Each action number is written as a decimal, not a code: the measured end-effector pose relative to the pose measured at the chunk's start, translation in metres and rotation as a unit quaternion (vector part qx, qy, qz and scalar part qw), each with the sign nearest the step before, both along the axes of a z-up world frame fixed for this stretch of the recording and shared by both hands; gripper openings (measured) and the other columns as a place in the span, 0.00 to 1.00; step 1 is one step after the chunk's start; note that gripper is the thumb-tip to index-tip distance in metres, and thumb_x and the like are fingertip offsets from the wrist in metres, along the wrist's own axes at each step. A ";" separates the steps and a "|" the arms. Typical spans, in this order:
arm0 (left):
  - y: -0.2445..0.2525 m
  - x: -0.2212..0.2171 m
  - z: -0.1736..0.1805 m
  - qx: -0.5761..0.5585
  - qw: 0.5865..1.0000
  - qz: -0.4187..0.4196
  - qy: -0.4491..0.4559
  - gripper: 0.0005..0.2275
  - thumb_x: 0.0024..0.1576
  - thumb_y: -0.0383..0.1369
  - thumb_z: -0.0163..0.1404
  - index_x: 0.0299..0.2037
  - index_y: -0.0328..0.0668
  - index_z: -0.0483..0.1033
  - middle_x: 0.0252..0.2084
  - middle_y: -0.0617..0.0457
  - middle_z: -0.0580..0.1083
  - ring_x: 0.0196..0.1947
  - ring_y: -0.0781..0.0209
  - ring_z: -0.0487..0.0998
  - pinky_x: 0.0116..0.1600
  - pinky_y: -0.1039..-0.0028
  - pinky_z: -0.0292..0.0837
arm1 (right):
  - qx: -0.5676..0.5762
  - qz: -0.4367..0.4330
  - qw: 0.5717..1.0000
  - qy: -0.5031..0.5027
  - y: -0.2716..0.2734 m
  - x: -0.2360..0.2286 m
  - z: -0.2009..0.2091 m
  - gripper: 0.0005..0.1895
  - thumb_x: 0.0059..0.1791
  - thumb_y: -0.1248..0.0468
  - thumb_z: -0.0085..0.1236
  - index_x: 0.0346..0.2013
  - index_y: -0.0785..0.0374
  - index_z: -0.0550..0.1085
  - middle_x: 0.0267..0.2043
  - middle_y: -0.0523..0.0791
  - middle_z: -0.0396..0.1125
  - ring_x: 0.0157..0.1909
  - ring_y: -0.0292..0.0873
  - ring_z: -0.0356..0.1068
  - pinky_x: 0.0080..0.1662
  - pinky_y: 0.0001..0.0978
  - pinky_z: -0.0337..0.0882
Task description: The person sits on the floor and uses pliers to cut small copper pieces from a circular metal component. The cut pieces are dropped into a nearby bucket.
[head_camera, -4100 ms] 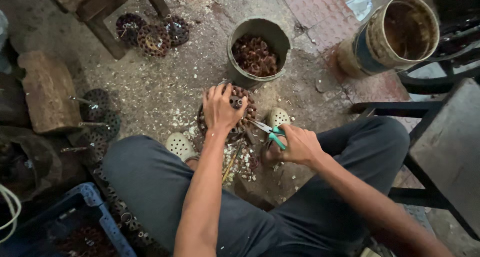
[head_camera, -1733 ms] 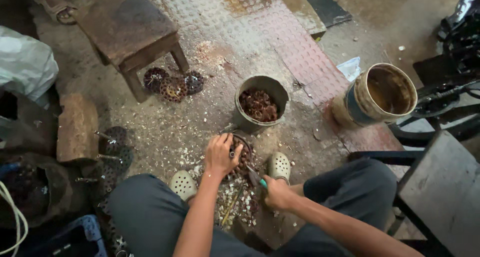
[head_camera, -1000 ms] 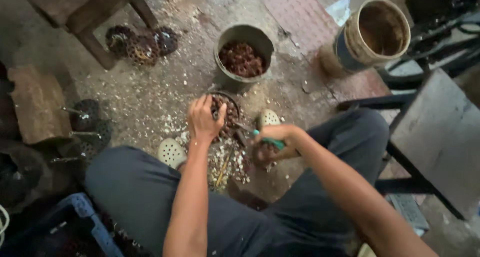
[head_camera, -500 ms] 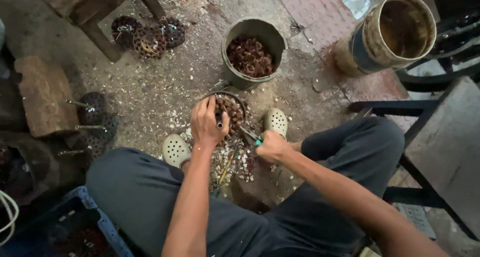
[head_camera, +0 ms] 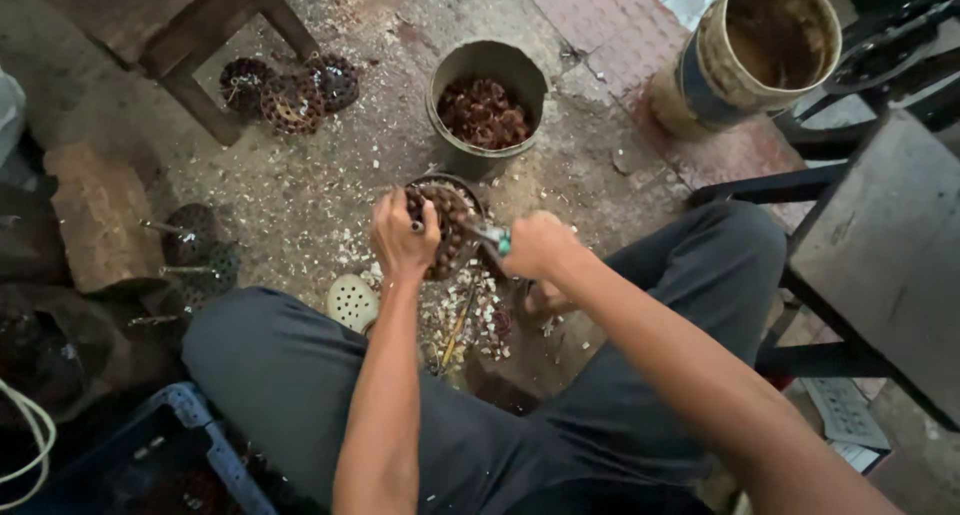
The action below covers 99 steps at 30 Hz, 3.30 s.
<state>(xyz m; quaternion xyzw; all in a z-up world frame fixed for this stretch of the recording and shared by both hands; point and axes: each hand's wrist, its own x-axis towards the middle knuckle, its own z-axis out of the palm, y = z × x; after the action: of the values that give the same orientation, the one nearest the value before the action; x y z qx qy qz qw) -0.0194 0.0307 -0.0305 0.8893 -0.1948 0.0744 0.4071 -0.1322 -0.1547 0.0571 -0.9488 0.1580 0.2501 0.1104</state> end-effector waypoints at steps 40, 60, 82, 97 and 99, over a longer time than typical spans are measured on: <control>0.009 0.003 0.016 0.056 0.993 -0.101 -0.024 0.23 0.55 0.40 0.54 0.53 0.26 0.75 0.55 0.35 0.75 0.54 0.39 0.75 0.58 0.54 0.69 | 0.640 -0.440 0.614 0.139 0.023 -0.090 0.004 0.38 0.41 0.81 0.43 0.65 0.60 0.61 0.58 0.42 0.70 0.58 0.41 0.72 0.41 0.40 0.82; 0.007 0.001 0.010 0.060 0.994 -0.086 -0.041 0.21 0.55 0.39 0.55 0.54 0.29 0.76 0.55 0.39 0.75 0.55 0.42 0.75 0.60 0.56 0.69 | 0.377 0.001 0.923 0.077 -0.044 -0.029 0.024 0.23 0.41 0.70 0.55 0.52 0.63 0.75 0.41 0.47 0.76 0.44 0.44 0.74 0.46 0.39 0.74; 0.008 0.003 0.008 0.070 0.993 -0.093 -0.012 0.23 0.54 0.40 0.54 0.54 0.28 0.75 0.55 0.39 0.75 0.55 0.43 0.75 0.61 0.56 0.69 | 0.289 0.019 0.956 0.034 -0.035 -0.025 0.021 0.23 0.47 0.64 0.57 0.57 0.60 0.74 0.38 0.49 0.76 0.38 0.46 0.75 0.42 0.41 0.73; 0.010 0.000 0.018 0.055 0.994 -0.091 -0.021 0.22 0.53 0.39 0.56 0.53 0.30 0.76 0.55 0.39 0.75 0.55 0.41 0.75 0.59 0.56 0.70 | 0.646 -0.362 0.658 0.133 -0.025 -0.054 -0.082 0.17 0.54 0.52 0.57 0.40 0.64 0.73 0.32 0.49 0.73 0.23 0.43 0.72 0.18 0.25 0.61; 0.010 0.001 0.020 0.037 0.994 -0.093 -0.033 0.22 0.53 0.38 0.56 0.53 0.30 0.76 0.54 0.40 0.76 0.54 0.41 0.75 0.59 0.55 0.70 | 0.649 -0.406 0.625 0.155 -0.018 -0.062 -0.096 0.14 0.50 0.52 0.56 0.39 0.59 0.71 0.32 0.49 0.73 0.22 0.45 0.73 0.16 0.26 0.61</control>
<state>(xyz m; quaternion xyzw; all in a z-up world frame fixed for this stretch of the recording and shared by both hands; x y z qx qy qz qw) -0.0180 0.0403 -0.0100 0.8785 -0.2931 0.0586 0.3727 -0.1942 -0.1723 -0.0394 -0.4182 0.3384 0.3612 0.7617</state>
